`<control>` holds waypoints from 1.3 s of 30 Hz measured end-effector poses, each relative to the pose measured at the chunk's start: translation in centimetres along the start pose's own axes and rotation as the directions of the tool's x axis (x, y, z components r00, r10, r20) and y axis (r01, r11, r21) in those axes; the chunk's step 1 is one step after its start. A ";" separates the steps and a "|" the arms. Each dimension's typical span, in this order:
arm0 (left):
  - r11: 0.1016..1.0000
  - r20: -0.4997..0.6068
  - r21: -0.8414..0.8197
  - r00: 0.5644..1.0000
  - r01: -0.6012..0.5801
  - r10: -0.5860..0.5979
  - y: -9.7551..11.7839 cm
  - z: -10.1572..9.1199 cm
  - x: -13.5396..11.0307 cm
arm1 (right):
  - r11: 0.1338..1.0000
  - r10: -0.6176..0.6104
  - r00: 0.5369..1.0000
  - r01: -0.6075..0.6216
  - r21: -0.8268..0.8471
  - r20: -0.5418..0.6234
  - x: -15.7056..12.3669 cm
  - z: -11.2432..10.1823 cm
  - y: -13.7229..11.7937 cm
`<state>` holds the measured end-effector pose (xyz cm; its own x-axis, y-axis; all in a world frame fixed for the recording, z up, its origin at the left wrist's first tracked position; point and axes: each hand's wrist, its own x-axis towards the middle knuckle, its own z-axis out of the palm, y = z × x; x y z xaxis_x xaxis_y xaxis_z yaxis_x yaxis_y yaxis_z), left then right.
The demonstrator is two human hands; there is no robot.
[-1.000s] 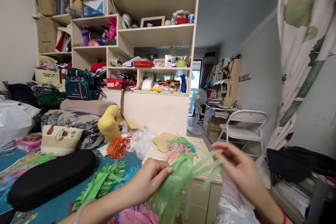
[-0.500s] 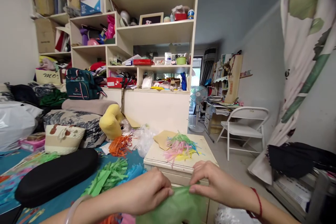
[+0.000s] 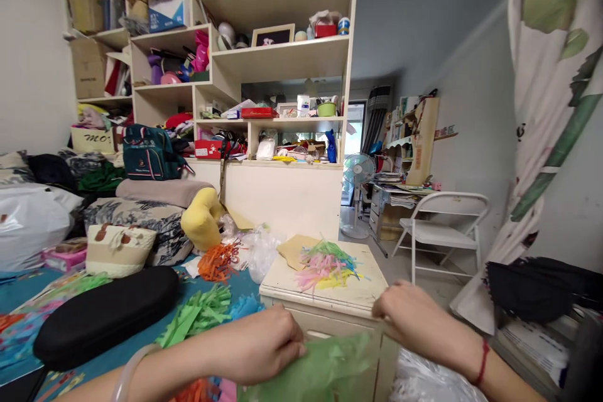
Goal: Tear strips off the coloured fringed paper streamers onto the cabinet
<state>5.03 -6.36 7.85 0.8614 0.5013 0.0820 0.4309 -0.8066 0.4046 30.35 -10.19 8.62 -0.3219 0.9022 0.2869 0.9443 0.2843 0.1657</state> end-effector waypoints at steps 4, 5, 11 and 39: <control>0.998 -0.005 0.042 0.999 -0.051 0.052 0.0 0.1 0.3 | 0.972 -0.034 0.990 0.065 0.226 -0.138 -0.7 -1.1 -1.3; 0.996 -0.012 0.062 0.997 -0.069 0.070 0.2 0.2 0.4 | 0.920 -0.108 0.984 0.152 0.361 -0.140 -0.5 -1.0 -2.5; 0.999 -0.039 0.028 0.998 -0.039 0.040 0.5 0.0 -0.2 | 0.633 -0.105 0.980 -0.064 0.772 0.168 1.3 2.2 -5.6; 0.550 -0.470 -0.735 0.883 -0.397 0.008 0.6 2.2 -2.7 | 0.229 -0.103 0.986 0.149 0.962 -0.128 -4.0 0.4 -4.4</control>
<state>3.56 -8.91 5.83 0.6374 0.5830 0.5038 -0.3025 -0.4120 0.8595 27.52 -14.97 6.39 -0.4231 0.8193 0.3870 0.2340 0.5114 -0.8269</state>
